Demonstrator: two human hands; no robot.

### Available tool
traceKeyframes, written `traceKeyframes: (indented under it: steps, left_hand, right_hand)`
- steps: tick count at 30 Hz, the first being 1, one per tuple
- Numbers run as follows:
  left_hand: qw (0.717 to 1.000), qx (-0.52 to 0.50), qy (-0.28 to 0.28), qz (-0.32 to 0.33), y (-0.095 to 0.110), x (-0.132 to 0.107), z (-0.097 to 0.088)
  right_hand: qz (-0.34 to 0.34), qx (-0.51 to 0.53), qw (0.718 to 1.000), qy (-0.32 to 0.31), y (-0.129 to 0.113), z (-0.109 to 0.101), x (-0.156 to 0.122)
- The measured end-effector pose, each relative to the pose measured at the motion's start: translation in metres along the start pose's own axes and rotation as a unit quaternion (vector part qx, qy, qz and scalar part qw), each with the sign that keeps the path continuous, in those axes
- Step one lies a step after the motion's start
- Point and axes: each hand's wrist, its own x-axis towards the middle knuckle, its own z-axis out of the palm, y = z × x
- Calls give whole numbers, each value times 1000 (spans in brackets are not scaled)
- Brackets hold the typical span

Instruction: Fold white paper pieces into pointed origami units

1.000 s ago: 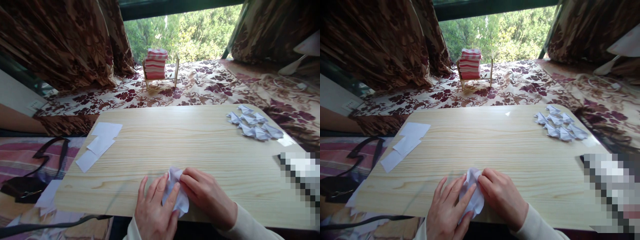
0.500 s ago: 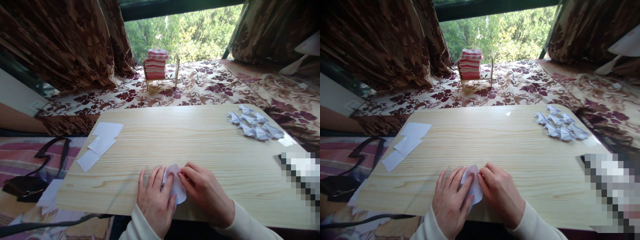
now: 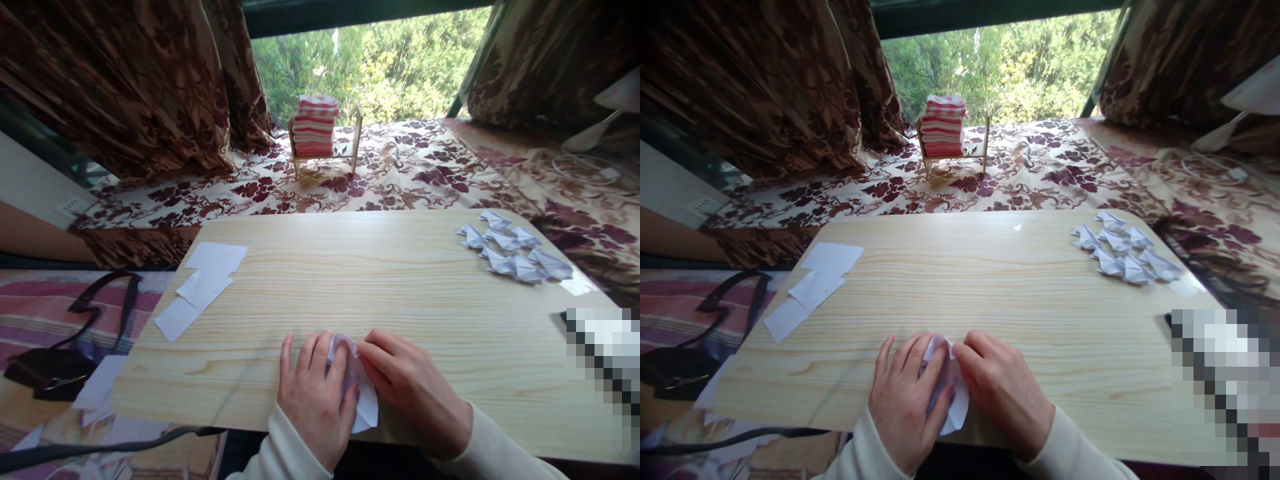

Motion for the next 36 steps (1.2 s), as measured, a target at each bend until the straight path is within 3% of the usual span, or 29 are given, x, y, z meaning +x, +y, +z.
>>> traceKeyframes:
  steps: [10,21,30,36]
  left_hand:
    - [1000,-15,-5,11,-2,-1,-1]
    - [995,-48,73,49,-9,-22,-1]
    - [994,-26,42,97,-15,-24,0]
    - [994,-32,37,100,-16,-26,1]
  right_hand:
    - [-46,-32,998,-15,3,-4,-1]
    - [-14,-22,1000,-12,-1,-2,0]
    - [-86,-84,992,-45,-2,-7,3]
    - [-91,-79,992,-39,-3,-6,4]
